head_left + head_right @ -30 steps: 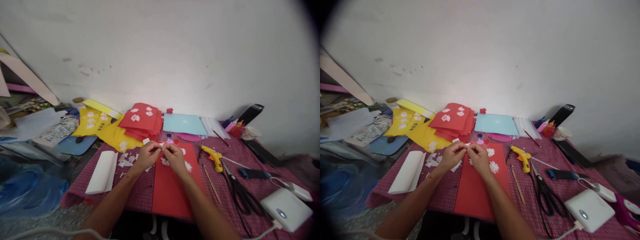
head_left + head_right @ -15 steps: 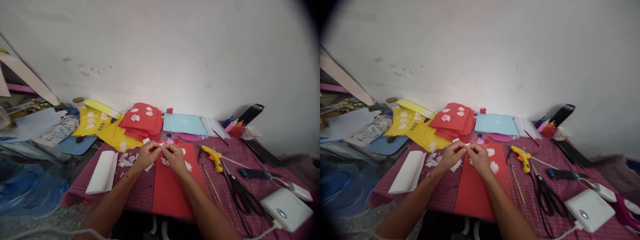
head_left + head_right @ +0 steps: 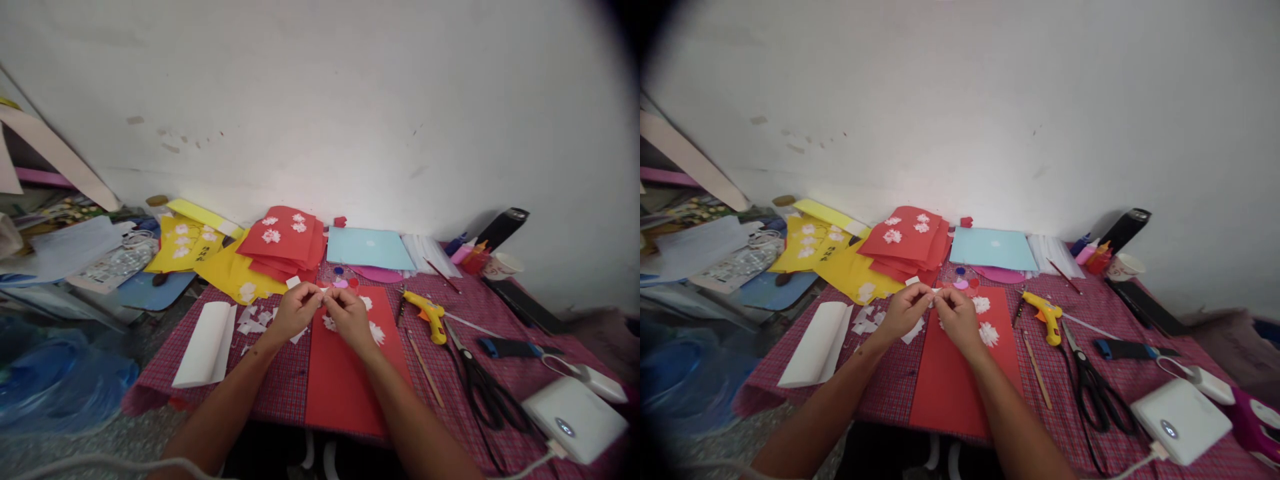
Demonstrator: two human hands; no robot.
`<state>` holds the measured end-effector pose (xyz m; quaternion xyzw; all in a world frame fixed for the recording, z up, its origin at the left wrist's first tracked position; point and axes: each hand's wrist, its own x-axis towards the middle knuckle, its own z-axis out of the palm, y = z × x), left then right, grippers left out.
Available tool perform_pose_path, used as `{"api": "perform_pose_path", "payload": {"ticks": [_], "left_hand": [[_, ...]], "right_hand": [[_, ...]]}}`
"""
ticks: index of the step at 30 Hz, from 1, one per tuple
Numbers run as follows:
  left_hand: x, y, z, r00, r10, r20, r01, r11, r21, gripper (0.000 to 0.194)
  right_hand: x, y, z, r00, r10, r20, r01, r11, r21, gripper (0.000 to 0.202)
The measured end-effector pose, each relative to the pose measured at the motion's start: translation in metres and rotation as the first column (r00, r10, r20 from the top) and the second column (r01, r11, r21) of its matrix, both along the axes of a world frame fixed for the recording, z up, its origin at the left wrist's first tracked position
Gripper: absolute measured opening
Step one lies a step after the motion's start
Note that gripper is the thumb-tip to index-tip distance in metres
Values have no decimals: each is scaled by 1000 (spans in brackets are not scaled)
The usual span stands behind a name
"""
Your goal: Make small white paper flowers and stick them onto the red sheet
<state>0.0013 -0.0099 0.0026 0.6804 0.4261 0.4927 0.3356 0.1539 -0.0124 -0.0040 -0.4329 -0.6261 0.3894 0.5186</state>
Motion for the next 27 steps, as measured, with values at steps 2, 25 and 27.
{"api": "perform_pose_path", "payload": {"ticks": [2, 25, 27], "left_hand": [[0, 0, 0, 1000, -3, 9, 3, 1000, -5, 16], [0, -1, 3, 999, 12, 32, -11, 999, -49, 18], [-1, 0, 2, 1000, 9, 29, -8, 999, -49, 18]], "right_hand": [[0, 0, 0, 1000, -1, -2, 1, 1000, 5, 21], [-1, 0, -2, 999, -4, -44, 4, 1000, -15, 18], [-1, 0, -3, 999, -5, -50, 4, 1000, -17, 18]]}}
